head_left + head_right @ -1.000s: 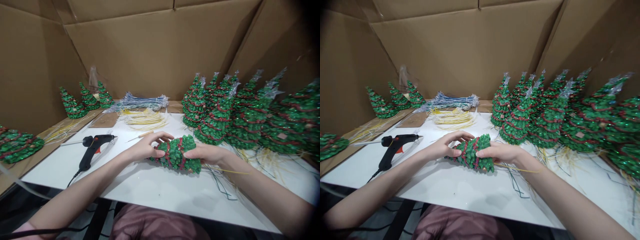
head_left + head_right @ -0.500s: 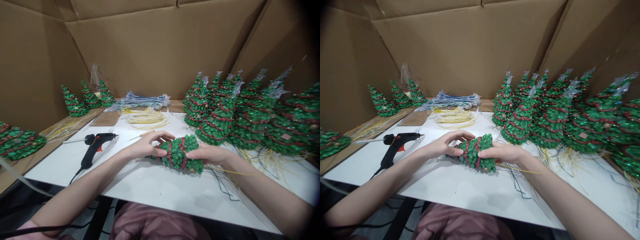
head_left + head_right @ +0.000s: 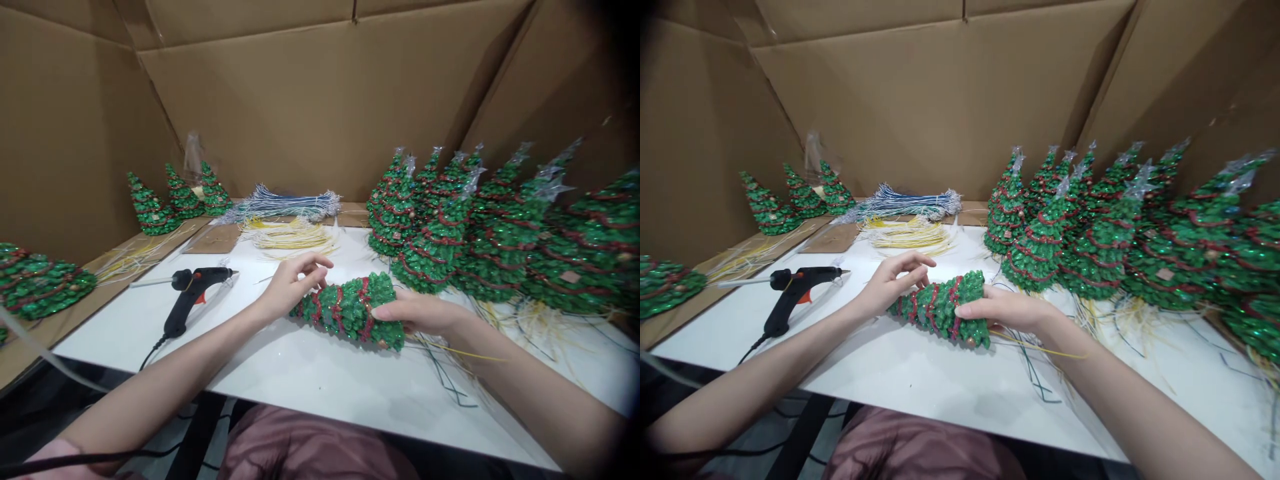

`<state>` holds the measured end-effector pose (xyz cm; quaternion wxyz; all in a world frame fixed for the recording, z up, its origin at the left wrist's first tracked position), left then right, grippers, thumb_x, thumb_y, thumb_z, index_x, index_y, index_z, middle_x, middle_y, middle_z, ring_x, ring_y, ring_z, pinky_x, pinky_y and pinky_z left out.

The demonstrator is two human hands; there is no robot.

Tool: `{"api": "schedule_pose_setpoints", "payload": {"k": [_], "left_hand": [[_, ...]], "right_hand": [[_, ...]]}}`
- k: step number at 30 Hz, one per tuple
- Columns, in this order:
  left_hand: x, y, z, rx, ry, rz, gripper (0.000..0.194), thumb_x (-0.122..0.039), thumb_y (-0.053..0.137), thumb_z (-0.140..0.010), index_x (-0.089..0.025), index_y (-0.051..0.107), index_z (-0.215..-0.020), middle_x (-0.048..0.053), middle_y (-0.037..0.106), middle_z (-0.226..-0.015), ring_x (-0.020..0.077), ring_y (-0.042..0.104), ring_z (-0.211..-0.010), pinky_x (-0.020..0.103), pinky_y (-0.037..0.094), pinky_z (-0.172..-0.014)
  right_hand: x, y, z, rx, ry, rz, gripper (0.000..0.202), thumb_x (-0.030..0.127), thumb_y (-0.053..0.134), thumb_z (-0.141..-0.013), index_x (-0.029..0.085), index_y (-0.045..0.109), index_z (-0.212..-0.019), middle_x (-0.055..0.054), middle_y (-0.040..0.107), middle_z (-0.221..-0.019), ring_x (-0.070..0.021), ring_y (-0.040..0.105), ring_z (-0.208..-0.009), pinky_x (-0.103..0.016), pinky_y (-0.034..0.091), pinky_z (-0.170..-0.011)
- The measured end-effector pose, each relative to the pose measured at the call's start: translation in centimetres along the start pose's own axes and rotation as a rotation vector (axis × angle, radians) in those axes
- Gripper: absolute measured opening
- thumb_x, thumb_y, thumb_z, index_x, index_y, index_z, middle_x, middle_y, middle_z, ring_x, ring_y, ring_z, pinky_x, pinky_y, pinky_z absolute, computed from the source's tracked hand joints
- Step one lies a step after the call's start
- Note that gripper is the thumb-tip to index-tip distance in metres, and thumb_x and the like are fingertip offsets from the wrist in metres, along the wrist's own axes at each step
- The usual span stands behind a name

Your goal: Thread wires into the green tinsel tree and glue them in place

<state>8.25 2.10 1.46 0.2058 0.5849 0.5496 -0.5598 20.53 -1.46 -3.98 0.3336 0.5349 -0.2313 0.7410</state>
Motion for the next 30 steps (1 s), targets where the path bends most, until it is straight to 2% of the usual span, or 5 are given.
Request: {"api": "schedule_pose_setpoints", "payload": {"k": [6,12,15,22,30], "left_hand": [[-0.70,0.47,0.26,0.022,0.042,-0.070,0.025,-0.025,0.049,-0.087,-0.015,0.057,-0.108,0.006,0.068,-0.087,0.0160,0.062,-0.081,0.026,0.045,-0.072],[-0.82,0.80,0.33,0.034,0.059,-0.194,0.025,-0.031,0.046,-0.090,-0.017,0.062,-0.104,0.004,0.068,-0.088,0.0162,0.061,-0.084,0.027,0.043,-0.078],[-0.78,0.75,0.40,0.028,0.058,-0.241,0.025,-0.031,0.046,-0.090,-0.018,0.063,-0.102,0.002,0.067,-0.087,0.0162,0.060,-0.084,0.027,0.042,-0.077],[-0.87,0.82,0.44,0.034,0.049,-0.283,0.025,-0.031,0.045,-0.090,-0.019,0.064,-0.099,0.001,0.066,-0.085,0.0159,0.059,-0.081,0.026,0.041,-0.075],[-0.89,0.91,0.38,0.042,0.049,-0.293,0.026,-0.031,0.044,-0.091,-0.018,0.064,-0.099,0.002,0.067,-0.087,0.0157,0.059,-0.081,0.025,0.040,-0.073]], "right_hand": [[0.04,0.07,0.12,0.002,0.012,0.022,0.045,0.051,0.077,-0.056,0.017,0.055,-0.076,0.005,0.057,-0.058,-0.0069,0.048,-0.047,-0.020,0.027,-0.038],[0.32,0.32,0.09,0.018,-0.029,-0.037,0.041,0.046,0.076,-0.058,0.017,0.055,-0.079,0.006,0.055,-0.058,-0.0079,0.047,-0.049,-0.021,0.031,-0.042],[0.16,0.41,0.07,0.027,-0.022,-0.036,0.041,0.044,0.076,-0.060,0.017,0.056,-0.084,0.004,0.059,-0.064,-0.0091,0.051,-0.053,-0.022,0.035,-0.046],[0.68,0.51,0.14,0.031,-0.059,-0.078,0.040,0.044,0.079,-0.057,0.018,0.055,-0.075,0.005,0.057,-0.061,-0.0087,0.052,-0.055,-0.020,0.040,-0.049],[0.05,0.07,0.06,-0.005,-0.020,-0.090,0.044,0.044,0.080,-0.054,0.017,0.056,-0.078,0.002,0.062,-0.075,-0.0102,0.056,-0.064,-0.022,0.045,-0.058]]}}
Point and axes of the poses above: each hand's wrist, its own z-axis away from the middle knuckle, its own y-axis out of the palm, x = y × z, the point moved 10 cm from there along -z, towards the middle knuckle
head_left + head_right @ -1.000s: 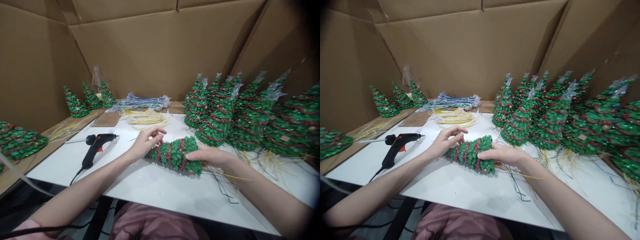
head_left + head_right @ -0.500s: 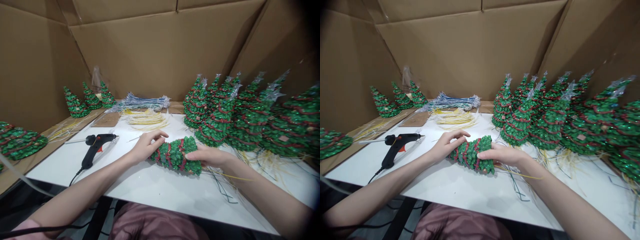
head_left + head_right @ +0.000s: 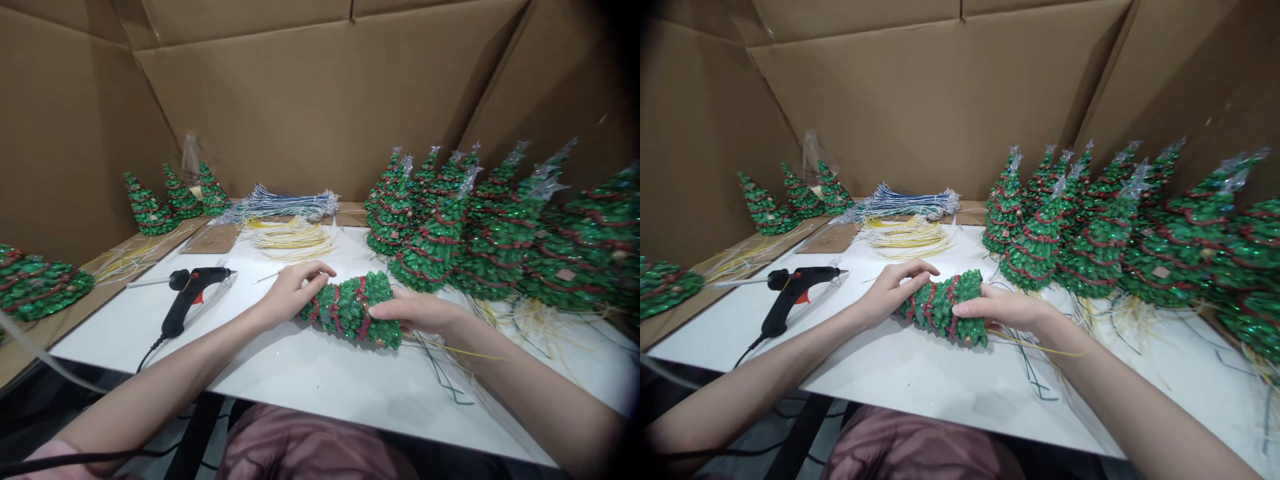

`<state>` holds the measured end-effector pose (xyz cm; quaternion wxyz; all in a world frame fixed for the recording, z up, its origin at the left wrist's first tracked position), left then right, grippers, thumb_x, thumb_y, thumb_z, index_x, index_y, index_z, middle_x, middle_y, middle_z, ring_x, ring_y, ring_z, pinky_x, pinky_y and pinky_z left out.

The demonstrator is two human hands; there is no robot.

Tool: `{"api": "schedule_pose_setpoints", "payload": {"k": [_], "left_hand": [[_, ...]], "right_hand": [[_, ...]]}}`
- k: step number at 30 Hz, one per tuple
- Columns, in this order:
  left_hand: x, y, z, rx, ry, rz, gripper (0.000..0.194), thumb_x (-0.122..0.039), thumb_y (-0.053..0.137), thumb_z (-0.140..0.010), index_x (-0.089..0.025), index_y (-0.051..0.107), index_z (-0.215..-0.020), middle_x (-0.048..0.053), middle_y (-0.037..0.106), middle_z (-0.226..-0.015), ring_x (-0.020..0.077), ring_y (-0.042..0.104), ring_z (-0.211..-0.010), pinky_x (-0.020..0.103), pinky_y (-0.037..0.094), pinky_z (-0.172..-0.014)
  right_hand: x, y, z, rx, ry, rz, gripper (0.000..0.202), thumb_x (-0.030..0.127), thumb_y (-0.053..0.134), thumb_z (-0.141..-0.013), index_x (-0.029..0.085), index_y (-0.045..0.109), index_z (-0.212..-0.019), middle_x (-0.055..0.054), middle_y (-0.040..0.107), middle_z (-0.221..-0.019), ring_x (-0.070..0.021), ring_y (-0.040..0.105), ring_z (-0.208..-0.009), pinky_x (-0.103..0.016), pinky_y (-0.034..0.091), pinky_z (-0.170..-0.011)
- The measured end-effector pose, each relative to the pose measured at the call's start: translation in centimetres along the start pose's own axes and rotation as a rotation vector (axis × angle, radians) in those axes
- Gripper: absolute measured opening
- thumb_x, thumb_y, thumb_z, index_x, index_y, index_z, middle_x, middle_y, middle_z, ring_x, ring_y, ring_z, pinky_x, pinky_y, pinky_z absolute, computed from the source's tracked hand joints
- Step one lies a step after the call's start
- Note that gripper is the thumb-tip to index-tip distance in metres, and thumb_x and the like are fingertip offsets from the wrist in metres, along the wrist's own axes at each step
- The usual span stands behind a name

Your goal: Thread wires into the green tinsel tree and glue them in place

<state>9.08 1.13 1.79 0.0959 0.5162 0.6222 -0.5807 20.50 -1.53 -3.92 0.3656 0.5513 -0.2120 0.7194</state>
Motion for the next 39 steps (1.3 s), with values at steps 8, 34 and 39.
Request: {"api": "schedule_pose_setpoints", "payload": {"k": [8,34,39], "left_hand": [[-0.11,0.04,-0.05,0.009,0.012,-0.028,0.025,-0.030,0.043,-0.091,-0.018,0.065,-0.097,0.001,0.067,-0.085,0.0158,0.059,-0.081,0.025,0.040,-0.073],[-0.38,0.09,0.12,0.005,0.019,-0.054,0.025,-0.028,0.042,-0.090,-0.019,0.065,-0.096,0.003,0.069,-0.090,0.0177,0.061,-0.086,0.028,0.043,-0.078],[-0.41,0.06,0.09,0.006,0.012,-0.066,0.025,-0.027,0.042,-0.090,-0.018,0.065,-0.095,0.003,0.069,-0.089,0.0177,0.061,-0.085,0.028,0.043,-0.078]], "right_hand": [[0.10,0.07,-0.06,0.021,-0.003,0.021,0.043,0.043,0.079,-0.056,0.016,0.057,-0.081,0.002,0.061,-0.071,-0.0093,0.053,-0.059,-0.021,0.039,-0.050],[0.36,0.28,-0.01,0.033,-0.033,0.007,0.037,0.041,0.078,-0.059,0.017,0.056,-0.076,0.003,0.059,-0.067,-0.0107,0.055,-0.061,-0.023,0.044,-0.056],[0.60,0.46,-0.01,0.050,-0.061,0.009,0.037,0.043,0.078,-0.059,0.016,0.056,-0.072,0.002,0.061,-0.068,-0.0104,0.055,-0.061,-0.022,0.044,-0.054]]}}
Point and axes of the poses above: each hand's wrist, its own z-axis away from the middle knuckle, its own y-axis out of the palm, x = y × z, the point moved 10 cm from there along -z, towards the middle knuckle
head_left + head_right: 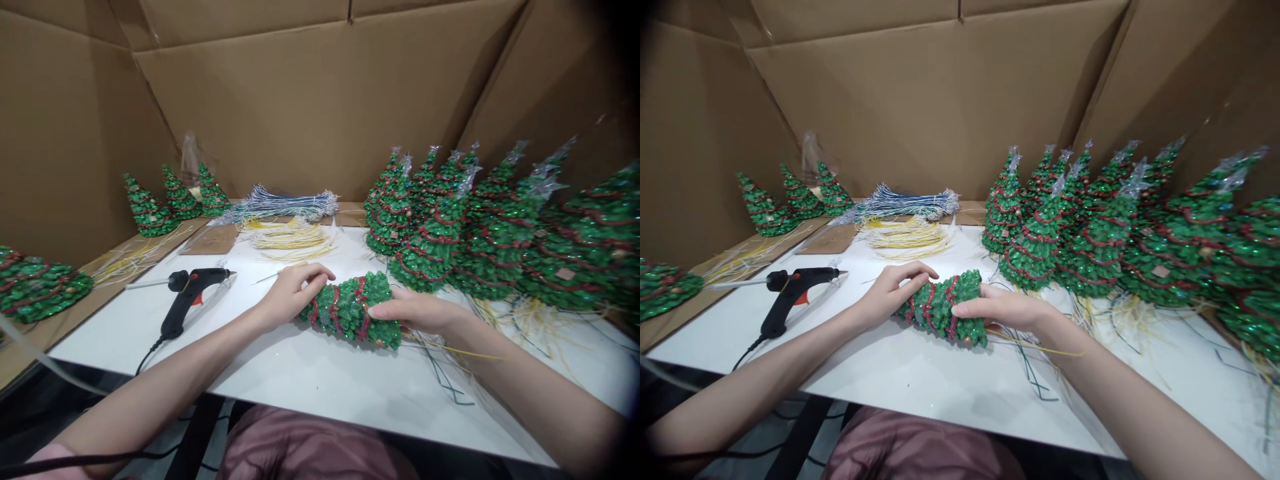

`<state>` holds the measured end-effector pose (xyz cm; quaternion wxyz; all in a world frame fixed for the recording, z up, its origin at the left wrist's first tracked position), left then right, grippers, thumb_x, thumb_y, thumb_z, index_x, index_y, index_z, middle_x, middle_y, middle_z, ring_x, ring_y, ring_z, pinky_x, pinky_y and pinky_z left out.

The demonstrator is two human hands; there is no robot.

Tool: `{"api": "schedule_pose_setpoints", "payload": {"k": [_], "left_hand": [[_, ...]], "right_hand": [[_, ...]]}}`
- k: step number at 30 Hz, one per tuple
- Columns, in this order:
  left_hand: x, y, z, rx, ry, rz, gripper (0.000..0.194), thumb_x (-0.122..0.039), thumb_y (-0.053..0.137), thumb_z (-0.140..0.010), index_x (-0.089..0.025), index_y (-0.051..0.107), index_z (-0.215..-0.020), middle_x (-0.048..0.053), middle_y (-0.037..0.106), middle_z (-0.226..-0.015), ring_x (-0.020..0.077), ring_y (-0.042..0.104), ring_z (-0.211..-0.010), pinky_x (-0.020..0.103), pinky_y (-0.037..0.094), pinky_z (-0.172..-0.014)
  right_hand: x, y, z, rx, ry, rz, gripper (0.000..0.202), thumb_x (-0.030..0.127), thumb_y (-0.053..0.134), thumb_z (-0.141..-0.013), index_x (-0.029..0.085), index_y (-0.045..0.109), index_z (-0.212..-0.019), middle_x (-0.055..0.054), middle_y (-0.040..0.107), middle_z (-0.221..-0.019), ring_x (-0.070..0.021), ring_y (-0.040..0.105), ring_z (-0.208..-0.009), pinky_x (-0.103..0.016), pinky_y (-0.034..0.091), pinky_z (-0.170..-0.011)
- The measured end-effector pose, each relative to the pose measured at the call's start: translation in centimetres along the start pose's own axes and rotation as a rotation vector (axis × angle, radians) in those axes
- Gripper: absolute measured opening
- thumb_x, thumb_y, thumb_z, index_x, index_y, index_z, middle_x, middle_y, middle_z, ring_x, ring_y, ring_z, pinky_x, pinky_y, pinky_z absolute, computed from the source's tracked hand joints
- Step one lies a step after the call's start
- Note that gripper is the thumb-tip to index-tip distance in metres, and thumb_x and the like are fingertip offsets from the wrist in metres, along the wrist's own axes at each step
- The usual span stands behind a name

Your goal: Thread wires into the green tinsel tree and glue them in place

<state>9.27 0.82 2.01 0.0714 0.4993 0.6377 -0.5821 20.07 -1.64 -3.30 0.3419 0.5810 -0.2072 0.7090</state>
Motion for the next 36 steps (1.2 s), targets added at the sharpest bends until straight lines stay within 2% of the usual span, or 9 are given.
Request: {"api": "schedule_pose_setpoints", "payload": {"k": [3,12,18,23,27,33,36], "left_hand": [[-0.04,0.01,0.02,-0.001,0.006,-0.001,0.025,-0.027,0.043,-0.090,-0.018,0.065,-0.095,0.003,0.069,-0.090,0.0178,0.061,-0.086,0.028,0.043,-0.078],[-0.01,0.07,-0.02,0.001,0.012,-0.005,0.025,-0.026,0.042,-0.091,-0.018,0.065,-0.096,0.003,0.069,-0.093,0.0179,0.062,-0.088,0.028,0.043,-0.081],[-0.05,0.04,0.02,-0.002,0.010,-0.010,0.024,-0.025,0.043,-0.091,-0.018,0.065,-0.096,0.003,0.069,-0.092,0.0176,0.061,-0.087,0.028,0.043,-0.080],[0.03,-0.03,0.01,-0.011,0.007,-0.013,0.024,-0.025,0.043,-0.090,-0.018,0.066,-0.096,0.003,0.069,-0.090,0.0176,0.061,-0.086,0.028,0.044,-0.079],[0.05,-0.01,0.01,-0.009,0.008,-0.015,0.025,-0.025,0.043,-0.091,-0.018,0.066,-0.097,0.003,0.069,-0.091,0.0176,0.061,-0.087,0.028,0.044,-0.080],[0.01,0.05,0.01,-0.009,0.011,-0.021,0.025,-0.025,0.043,-0.090,-0.019,0.066,-0.097,0.002,0.069,-0.091,0.0175,0.061,-0.087,0.028,0.044,-0.080],[-0.01,0.01,0.00,-0.011,0.012,-0.020,0.025,-0.025,0.043,-0.090,-0.018,0.066,-0.097,0.002,0.069,-0.091,0.0175,0.061,-0.086,0.028,0.044,-0.079]], "right_hand": [[-0.10,-0.14,-0.01,-0.009,0.003,-0.002,0.037,0.042,0.078,-0.059,0.016,0.056,-0.074,0.000,0.063,-0.074,-0.0100,0.056,-0.062,-0.021,0.043,-0.052],[-0.17,-0.13,0.04,-0.012,0.031,0.027,0.044,0.044,0.079,-0.057,0.015,0.059,-0.083,0.002,0.061,-0.069,-0.0082,0.052,-0.056,-0.020,0.038,-0.047],[-0.23,-0.19,0.07,-0.014,0.040,0.025,0.041,0.046,0.079,-0.056,0.016,0.057,-0.075,0.002,0.061,-0.069,-0.0082,0.052,-0.057,-0.020,0.040,-0.050],[-0.43,-0.55,0.05,-0.039,0.055,0.032,0.044,0.045,0.079,-0.056,0.016,0.058,-0.082,0.002,0.062,-0.072,-0.0086,0.053,-0.059,-0.020,0.041,-0.052],[-0.45,-0.42,0.04,-0.029,0.050,0.030,0.042,0.045,0.079,-0.056,0.016,0.057,-0.078,0.002,0.062,-0.072,-0.0092,0.054,-0.061,-0.021,0.042,-0.053],[-0.53,-0.56,0.03,-0.036,0.050,0.045,0.046,0.047,0.079,-0.056,0.016,0.057,-0.083,0.003,0.060,-0.066,-0.0068,0.047,-0.050,-0.020,0.033,-0.043],[-0.59,-0.65,0.02,-0.043,0.058,0.045,0.049,0.047,0.079,-0.055,0.016,0.058,-0.086,0.003,0.060,-0.068,-0.0072,0.049,-0.052,-0.020,0.034,-0.044]]}}
Point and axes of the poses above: each hand's wrist, its own z-axis away from the middle knuckle, its own y-axis out of the palm, x = y × z, the point moved 10 cm from there along -z, towards the middle knuckle
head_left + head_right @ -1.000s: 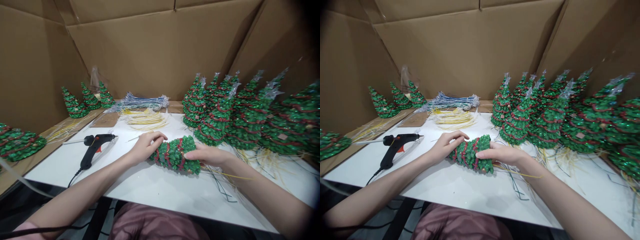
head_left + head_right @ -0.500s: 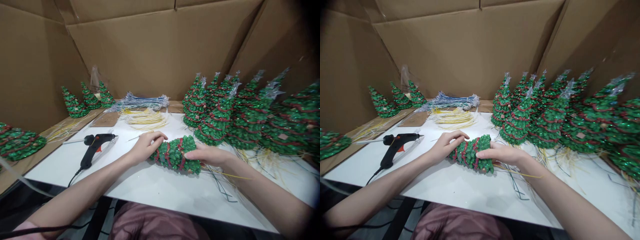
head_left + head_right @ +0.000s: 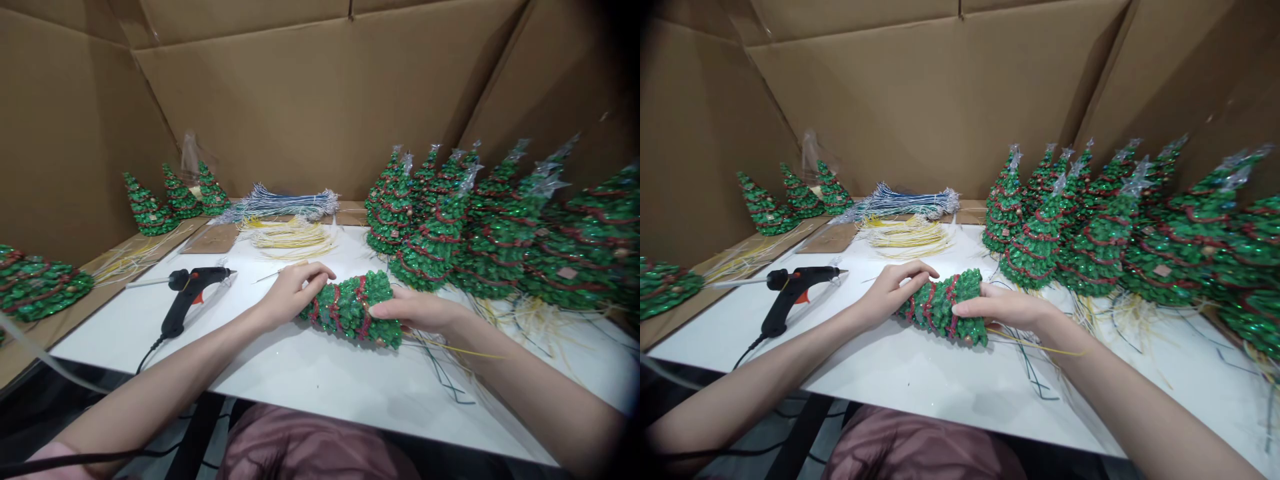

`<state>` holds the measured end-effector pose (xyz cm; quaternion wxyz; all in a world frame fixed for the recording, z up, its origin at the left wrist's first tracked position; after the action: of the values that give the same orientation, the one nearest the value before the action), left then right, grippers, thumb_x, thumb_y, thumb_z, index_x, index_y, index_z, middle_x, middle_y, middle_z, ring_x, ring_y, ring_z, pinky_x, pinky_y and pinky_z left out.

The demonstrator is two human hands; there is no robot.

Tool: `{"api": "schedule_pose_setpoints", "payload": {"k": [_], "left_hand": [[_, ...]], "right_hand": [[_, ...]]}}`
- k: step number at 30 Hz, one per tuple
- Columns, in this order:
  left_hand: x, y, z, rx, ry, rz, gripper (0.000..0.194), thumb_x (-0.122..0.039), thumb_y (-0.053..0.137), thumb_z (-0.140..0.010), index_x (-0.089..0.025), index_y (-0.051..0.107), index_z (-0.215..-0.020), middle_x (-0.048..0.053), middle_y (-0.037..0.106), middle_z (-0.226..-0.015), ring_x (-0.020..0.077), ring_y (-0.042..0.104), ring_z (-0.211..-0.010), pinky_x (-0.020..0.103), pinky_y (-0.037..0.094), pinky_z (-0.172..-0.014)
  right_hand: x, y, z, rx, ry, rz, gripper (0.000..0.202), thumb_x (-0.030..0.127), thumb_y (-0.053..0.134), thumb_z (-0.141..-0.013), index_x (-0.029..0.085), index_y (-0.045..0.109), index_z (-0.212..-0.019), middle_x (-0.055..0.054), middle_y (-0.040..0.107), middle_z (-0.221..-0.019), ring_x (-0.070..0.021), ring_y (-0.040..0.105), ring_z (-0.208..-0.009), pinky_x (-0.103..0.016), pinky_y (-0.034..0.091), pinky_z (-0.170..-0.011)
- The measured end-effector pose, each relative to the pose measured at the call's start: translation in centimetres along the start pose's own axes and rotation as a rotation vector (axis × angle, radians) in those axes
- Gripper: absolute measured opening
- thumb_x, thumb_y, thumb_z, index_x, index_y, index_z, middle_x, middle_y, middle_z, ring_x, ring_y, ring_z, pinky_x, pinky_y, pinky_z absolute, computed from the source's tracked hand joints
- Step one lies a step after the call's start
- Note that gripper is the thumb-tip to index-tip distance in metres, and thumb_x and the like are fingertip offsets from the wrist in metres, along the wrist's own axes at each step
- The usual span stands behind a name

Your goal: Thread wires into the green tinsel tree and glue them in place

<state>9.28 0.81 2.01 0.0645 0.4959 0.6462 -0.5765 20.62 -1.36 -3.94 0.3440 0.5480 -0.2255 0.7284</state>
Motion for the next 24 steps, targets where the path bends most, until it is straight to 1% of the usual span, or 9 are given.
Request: {"api": "schedule_pose_setpoints", "payload": {"k": [3,7,11,19,24], "left_hand": [[0.02,-0.04,-0.01,-0.002,-0.002,0.002,0.025,-0.025,0.043,-0.090,-0.018,0.066,-0.097,0.002,0.069,-0.091,0.0174,0.061,-0.086,0.028,0.044,-0.079],[-0.01,-0.01,-0.02,-0.002,0.004,0.002,0.025,-0.025,0.043,-0.090,-0.018,0.066,-0.097,0.002,0.069,-0.091,0.0173,0.062,-0.086,0.028,0.043,-0.079],[0.03,0.00,0.00,0.002,0.004,0.002,0.025,-0.025,0.043,-0.090,-0.019,0.066,-0.097,0.002,0.069,-0.091,0.0172,0.062,-0.086,0.028,0.044,-0.079],[0.03,0.00,0.00,-0.003,0.006,-0.001,0.025,-0.025,0.043,-0.091,-0.018,0.066,-0.096,0.002,0.069,-0.091,0.0175,0.061,-0.086,0.028,0.044,-0.079],[0.07,0.01,0.04,-0.004,0.008,-0.007,0.025,-0.025,0.043,-0.091,-0.019,0.066,-0.096,0.002,0.069,-0.091,0.0174,0.061,-0.087,0.028,0.043,-0.079]], "right_hand": [[0.03,0.07,0.01,0.002,-0.002,-0.013,0.050,0.047,0.079,-0.054,0.016,0.058,-0.088,0.002,0.062,-0.072,-0.0086,0.052,-0.058,-0.021,0.038,-0.049],[0.02,0.17,0.00,0.009,-0.009,-0.020,0.048,0.046,0.079,-0.056,0.016,0.057,-0.087,0.002,0.061,-0.073,-0.0091,0.053,-0.059,-0.021,0.040,-0.051],[-0.04,0.10,-0.02,0.008,-0.012,-0.010,0.048,0.045,0.078,-0.056,0.016,0.058,-0.089,0.002,0.061,-0.072,-0.0088,0.052,-0.058,-0.021,0.038,-0.049],[0.19,0.13,0.04,0.014,-0.023,0.022,0.047,0.047,0.077,-0.058,0.015,0.058,-0.087,0.004,0.057,-0.063,-0.0061,0.041,-0.047,-0.021,0.027,-0.041],[0.25,0.20,0.01,0.018,-0.024,0.020,0.046,0.046,0.077,-0.058,0.016,0.058,-0.087,0.004,0.058,-0.065,-0.0069,0.046,-0.051,-0.021,0.032,-0.044]]}}
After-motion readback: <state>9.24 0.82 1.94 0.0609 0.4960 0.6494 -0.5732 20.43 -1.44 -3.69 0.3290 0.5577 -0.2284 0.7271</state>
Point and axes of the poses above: each hand's wrist, its own z-axis away from the middle knuckle, its own y-axis out of the palm, x = y × z, the point moved 10 cm from there along -z, towards the middle knuckle
